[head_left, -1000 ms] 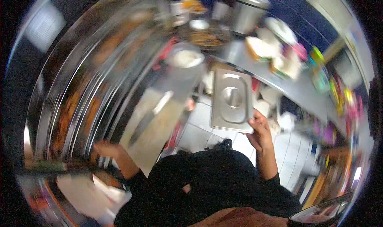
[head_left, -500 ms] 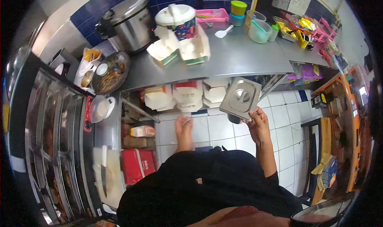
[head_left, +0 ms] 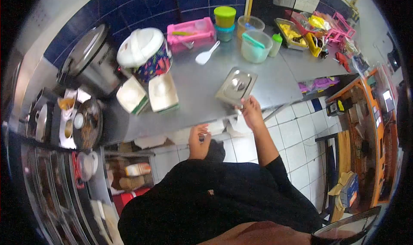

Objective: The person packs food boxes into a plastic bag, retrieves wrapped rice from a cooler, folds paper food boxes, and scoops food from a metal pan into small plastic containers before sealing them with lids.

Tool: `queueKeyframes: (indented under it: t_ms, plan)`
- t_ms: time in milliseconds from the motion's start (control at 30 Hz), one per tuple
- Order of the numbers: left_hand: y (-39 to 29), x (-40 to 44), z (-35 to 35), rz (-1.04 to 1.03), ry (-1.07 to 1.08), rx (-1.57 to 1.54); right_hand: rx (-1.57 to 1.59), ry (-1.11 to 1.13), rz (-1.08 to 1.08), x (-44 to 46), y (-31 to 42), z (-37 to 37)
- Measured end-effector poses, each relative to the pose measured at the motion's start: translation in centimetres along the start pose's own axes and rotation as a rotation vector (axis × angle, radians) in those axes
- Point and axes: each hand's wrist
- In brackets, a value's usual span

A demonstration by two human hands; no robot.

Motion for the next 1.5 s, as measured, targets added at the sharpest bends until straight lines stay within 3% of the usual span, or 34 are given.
queueKeyframes:
  t_ms: [167,367,433,633,733,833,1000,1067,1133,1200,1267,1400,1467,1500]
  plan:
    - [-4.6,14.8,-6.3,-0.515,-0.015,0.393,-0.09,-0.017,-0.099,4.0,1.0,1.8]
    - [-7.2,25.2,-15.5,-0.549,0.292,1.044,-0.188,-0.099,-0.181,8.4,4.7,1.9]
    - [-6.3,26.7,-17.9,-0.541,0.267,1.11,-0.274,-0.06,-0.227,10.2,6.2,2.4]
    - [-7.9,28.7,-18.8,-0.231,0.29,1.102,-0.534,0.228,-0.479,15.3,9.6,7.6]
    - [-8.3,30.1,-16.9,-0.15,0.194,1.069,-0.817,0.53,-0.599,18.3,15.8,6.4]
    - [-10.5,31.1,-12.3,0.069,0.109,1.088,-0.768,0.708,-0.701,22.5,20.5,4.2]
    - [-5.8,30.3,-6.8,0.289,-0.012,1.521,-0.94,0.975,-0.377,30.9,19.6,-5.4]
    - [-3.7,29.7,-6.6,0.36,0.021,1.669,-0.913,0.914,-0.302,34.4,14.9,-9.2]
    - [-1.2,29.2,-7.2,0.404,0.05,1.651,-0.868,0.893,-0.091,39.5,8.0,-11.4]
    - [0.8,29.0,-7.9,0.463,0.054,1.603,-0.891,0.571,-0.044,44.4,1.3,-12.8]
    - [2.4,29.3,-8.3,0.541,0.028,1.524,-1.109,0.286,0.03,50.2,-4.3,-12.7]
    - [6.0,28.7,-8.4,0.602,0.03,1.449,-1.676,0.018,0.083,57.3,-8.4,-12.4]
    - [5.8,28.5,-7.7,0.589,0.051,1.352,-1.618,-0.134,0.203,59.7,-10.2,-10.9]
    - [6.0,28.0,-7.5,0.493,-0.047,1.277,-1.596,-0.117,0.237,61.2,-11.0,-9.8]
Point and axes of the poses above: each hand's wrist, its own x-axis towards the middle knuckle, its own z-axis out of the back of the hand, y = z × x, and after that the axes turned 15 degrees about x, right-handed
